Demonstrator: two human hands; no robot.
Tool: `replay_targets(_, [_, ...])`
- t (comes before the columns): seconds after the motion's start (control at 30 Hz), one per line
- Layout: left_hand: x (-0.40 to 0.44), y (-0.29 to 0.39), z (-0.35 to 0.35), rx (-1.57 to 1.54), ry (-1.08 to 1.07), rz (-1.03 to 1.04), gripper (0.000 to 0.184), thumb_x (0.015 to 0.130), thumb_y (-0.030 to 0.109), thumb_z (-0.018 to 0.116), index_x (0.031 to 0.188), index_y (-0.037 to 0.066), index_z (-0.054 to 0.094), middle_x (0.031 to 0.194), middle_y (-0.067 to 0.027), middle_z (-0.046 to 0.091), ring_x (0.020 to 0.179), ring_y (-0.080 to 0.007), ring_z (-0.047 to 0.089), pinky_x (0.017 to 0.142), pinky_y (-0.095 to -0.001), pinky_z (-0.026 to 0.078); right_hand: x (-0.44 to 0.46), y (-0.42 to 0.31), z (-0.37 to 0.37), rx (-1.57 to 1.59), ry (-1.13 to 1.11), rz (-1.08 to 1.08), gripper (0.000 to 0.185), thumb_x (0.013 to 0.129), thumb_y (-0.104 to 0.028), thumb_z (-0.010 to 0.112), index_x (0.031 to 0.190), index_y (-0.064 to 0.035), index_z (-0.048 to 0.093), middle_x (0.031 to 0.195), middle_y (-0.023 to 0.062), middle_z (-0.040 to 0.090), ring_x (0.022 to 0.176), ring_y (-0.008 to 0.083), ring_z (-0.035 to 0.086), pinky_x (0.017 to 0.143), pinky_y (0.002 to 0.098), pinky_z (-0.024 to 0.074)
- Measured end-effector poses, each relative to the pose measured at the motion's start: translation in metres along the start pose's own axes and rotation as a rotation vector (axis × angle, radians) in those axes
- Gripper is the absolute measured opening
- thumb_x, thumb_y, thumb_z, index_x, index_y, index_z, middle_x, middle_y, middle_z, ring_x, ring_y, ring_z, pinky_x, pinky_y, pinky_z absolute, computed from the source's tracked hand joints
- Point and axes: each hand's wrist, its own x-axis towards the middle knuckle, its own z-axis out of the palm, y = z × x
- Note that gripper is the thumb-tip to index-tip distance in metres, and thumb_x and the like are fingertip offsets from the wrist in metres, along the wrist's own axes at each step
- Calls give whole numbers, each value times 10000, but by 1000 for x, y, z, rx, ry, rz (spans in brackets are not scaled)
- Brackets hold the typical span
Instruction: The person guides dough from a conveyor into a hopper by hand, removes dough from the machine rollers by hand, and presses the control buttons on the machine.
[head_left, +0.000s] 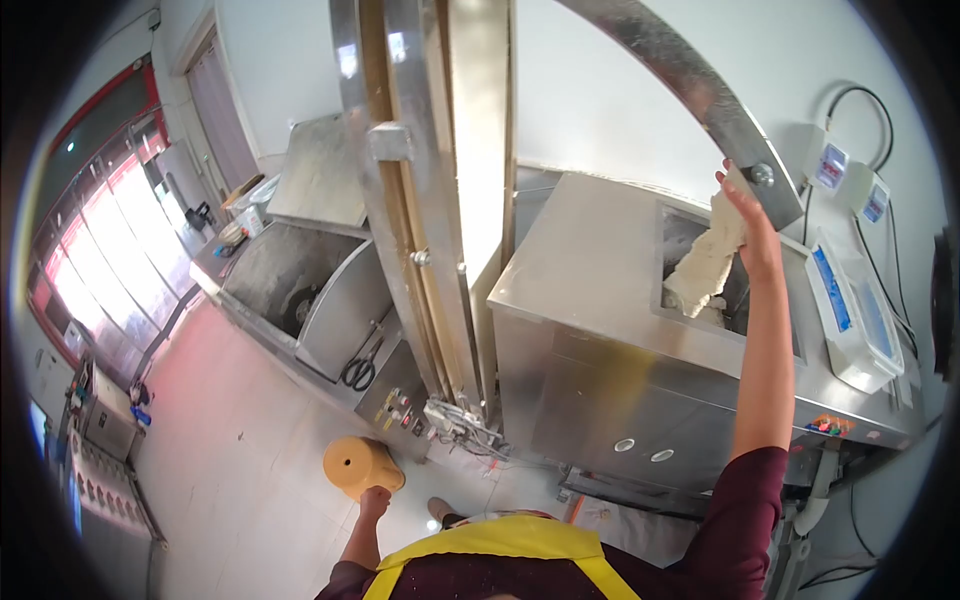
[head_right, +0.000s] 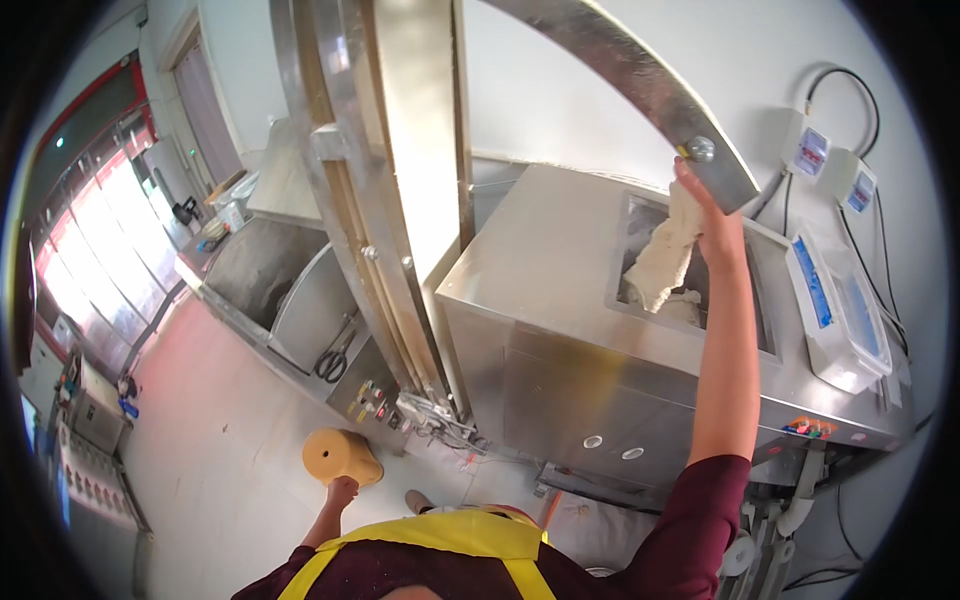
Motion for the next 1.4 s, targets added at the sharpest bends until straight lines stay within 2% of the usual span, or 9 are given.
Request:
replay_targets(0.03, [-9, -5, 0, -11, -11, -48, 151, 808, 160, 639, 746, 37, 700, 668, -85, 669, 612, -188, 659, 530, -336, 521, 12, 15, -9, -33, -67, -8, 516, 834, -248, 715, 1282, -19, 598, 1159, 81, 640, 1076, 183, 554, 975, 331, 403])
replay_targets(0.13, [-21, -35, 3, 1031, -251, 356, 153, 747, 227, 708, 740, 74, 702, 793, -106, 700, 779, -280, 687, 645, -407, 555, 61, 88, -96, -176, -162, -141, 550, 965, -363, 480, 1362, 17, 502, 1334, 112, 565, 1264, 235, 494, 1072, 360, 359])
replay_targets(0.17, [-31, -36, 2, 1007, -277, 298, 148, 727, 230, 722, 755, 85, 711, 839, -107, 697, 823, -309, 679, 639, -438, 563, 73, 92, -111, -193, 7, -11, 505, 973, -358, 506, 1318, 7, 556, 1310, 103, 583, 1227, 208, 518, 1058, 360, 371])
replay_targets(0.27, [-47, -45, 6, 974, -166, 213, 111, 707, 206, 707, 693, 96, 713, 777, -106, 691, 738, -303, 675, 566, -438, 538, 119, 101, -236, -931, -46, -369, 407, 971, -247, 568, 1295, -1, 583, 1281, 100, 608, 1185, 206, 544, 1022, 337, 396])
replay_targets(0.37, [-45, -41, 1, 884, -168, 118, 125, 703, 189, 732, 745, 76, 702, 843, -125, 685, 792, -324, 670, 607, -447, 548, 112, 85, -263, -1167, 77, -537, 403, 985, -204, 544, 1304, 42, 551, 1273, 177, 610, 1181, 245, 568, 1010, 366, 409])
replay_targets(0.63, [-24, -40, -3, 831, -143, 242, 178, 724, 205, 739, 804, 64, 667, 853, -127, 660, 838, -333, 653, 638, -444, 551, 70, 142, -186, -627, -161, -33, 520, 975, -234, 559, 1427, -18, 419, 1372, 138, 508, 1282, 226, 455, 1069, 353, 336])
replay_targets(0.83, [-31, -32, -14, 807, -185, 161, 192, 707, 199, 761, 817, 72, 667, 860, -115, 662, 841, -332, 652, 667, -441, 554, 50, 69, -124, -169, -333, -148, 672, 953, -298, 554, 1515, -73, 262, 1503, 113, 383, 1403, 232, 314, 1152, 396, 232])
replay_targets(0.93, [-38, -58, -10, 436, -98, 166, 115, 753, 147, 621, 805, 87, 704, 865, -152, 672, 824, -373, 652, 673, -471, 543, 62, 63, -98, -189, -289, -106, 637, 947, -336, 561, 1483, -68, 347, 1520, 113, 370, 1405, 242, 321, 1158, 425, 230])
replay_targets(1.4, [-65, -64, 7, 608, -225, 63, 179, 812, 186, 605, 882, 67, 718, 907, -182, 684, 850, -393, 648, 719, -491, 539, 116, 135, -145, -701, -142, -102, 600, 951, -358, 558, 1450, -61, 408, 1521, 113, 368, 1399, 240, 330, 1156, 431, 232])
